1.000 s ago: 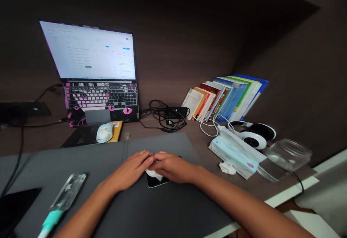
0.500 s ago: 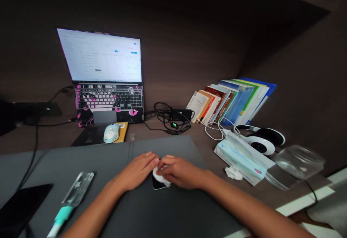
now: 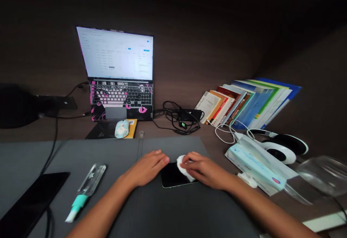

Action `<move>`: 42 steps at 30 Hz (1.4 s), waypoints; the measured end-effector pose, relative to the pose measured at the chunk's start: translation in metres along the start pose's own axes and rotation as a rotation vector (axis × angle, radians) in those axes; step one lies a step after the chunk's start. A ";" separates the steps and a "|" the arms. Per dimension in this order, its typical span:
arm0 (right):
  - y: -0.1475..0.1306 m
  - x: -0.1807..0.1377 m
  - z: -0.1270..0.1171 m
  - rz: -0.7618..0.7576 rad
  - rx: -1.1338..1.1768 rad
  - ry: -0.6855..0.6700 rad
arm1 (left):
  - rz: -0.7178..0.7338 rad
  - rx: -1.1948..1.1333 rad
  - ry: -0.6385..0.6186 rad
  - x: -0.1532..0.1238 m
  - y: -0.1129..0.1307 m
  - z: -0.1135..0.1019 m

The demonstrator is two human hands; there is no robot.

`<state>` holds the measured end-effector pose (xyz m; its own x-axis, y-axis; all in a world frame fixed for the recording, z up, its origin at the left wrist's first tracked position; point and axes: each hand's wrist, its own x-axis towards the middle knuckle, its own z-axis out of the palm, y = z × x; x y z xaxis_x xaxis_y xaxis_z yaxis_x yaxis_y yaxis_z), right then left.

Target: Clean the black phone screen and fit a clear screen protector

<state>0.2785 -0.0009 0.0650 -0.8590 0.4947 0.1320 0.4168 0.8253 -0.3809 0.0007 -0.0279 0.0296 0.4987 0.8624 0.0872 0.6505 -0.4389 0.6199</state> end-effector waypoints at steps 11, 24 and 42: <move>-0.021 -0.007 0.010 -0.098 0.066 -0.090 | -0.011 -0.046 0.018 -0.001 -0.005 0.004; -0.035 0.040 0.026 -0.132 -0.093 -0.042 | 0.026 -0.022 -0.003 -0.001 -0.005 0.004; -0.009 -0.019 -0.005 0.058 -0.008 -0.039 | 0.038 -0.018 0.050 -0.001 0.005 -0.009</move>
<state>0.2931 -0.0165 0.0707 -0.8441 0.5310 0.0741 0.4684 0.7976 -0.3799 -0.0016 -0.0294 0.0396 0.4932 0.8570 0.1495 0.6210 -0.4672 0.6294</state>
